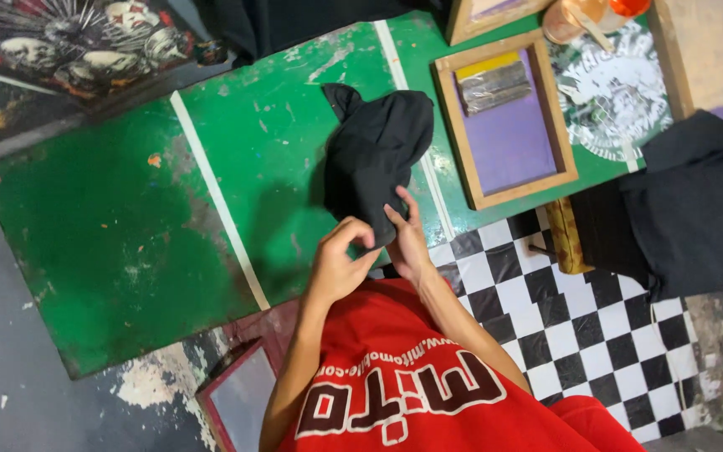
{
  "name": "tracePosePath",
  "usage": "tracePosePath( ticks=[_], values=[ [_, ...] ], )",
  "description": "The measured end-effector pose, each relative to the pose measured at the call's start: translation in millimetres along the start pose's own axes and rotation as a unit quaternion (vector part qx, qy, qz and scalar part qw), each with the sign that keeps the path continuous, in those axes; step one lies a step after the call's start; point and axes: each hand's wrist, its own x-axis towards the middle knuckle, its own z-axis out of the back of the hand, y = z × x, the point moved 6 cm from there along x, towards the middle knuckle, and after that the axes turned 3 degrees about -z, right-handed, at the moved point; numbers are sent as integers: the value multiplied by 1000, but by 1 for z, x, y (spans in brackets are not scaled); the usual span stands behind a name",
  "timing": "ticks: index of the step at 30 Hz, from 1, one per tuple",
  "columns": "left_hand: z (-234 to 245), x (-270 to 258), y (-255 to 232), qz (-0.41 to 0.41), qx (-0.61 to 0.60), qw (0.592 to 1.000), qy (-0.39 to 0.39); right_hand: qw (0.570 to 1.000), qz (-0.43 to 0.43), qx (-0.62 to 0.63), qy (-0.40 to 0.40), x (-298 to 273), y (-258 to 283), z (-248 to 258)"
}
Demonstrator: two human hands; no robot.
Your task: The person smooths a black t-shirt on a green table, places a screen printing frame on it, and uses a squeegee to apply purple ink. After printing, the person folds the t-shirt and places it aside.
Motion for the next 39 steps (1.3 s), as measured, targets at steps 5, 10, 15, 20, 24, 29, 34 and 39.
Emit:
tracePosePath(
  ticks=[5, 10, 15, 20, 24, 29, 34, 39],
  values=[
    [52, -32, 2, 65, 59, 995, -52, 963, 167, -209, 23, 12, 7, 15],
    [53, -40, 1, 193, 259, 944, 66, 816, 278, -407, 301, -77, 8, -75],
    [60, -61, 94, 126, 12, 990, -58, 788, 389, -397, 265, -85, 22, -61],
    [58, -46, 44, 133, -187, 965, -127, 805, 246, -527, 117, -27, -3, 1],
    [60, -32, 0, 91, -333, 924, -163, 802, 280, -505, 154, 18, -41, 11],
    [122, -35, 13, 56, -275, 917, -282, 834, 259, -453, 178, 113, -86, 67],
    [184, -41, 11, 29, 21, 960, -278, 959, -36, -282, 3, -25, 48, -31],
    [86, -19, -44, 30, 74, 988, -135, 984, -157, 57, 68, -52, 81, -59]
  ],
)
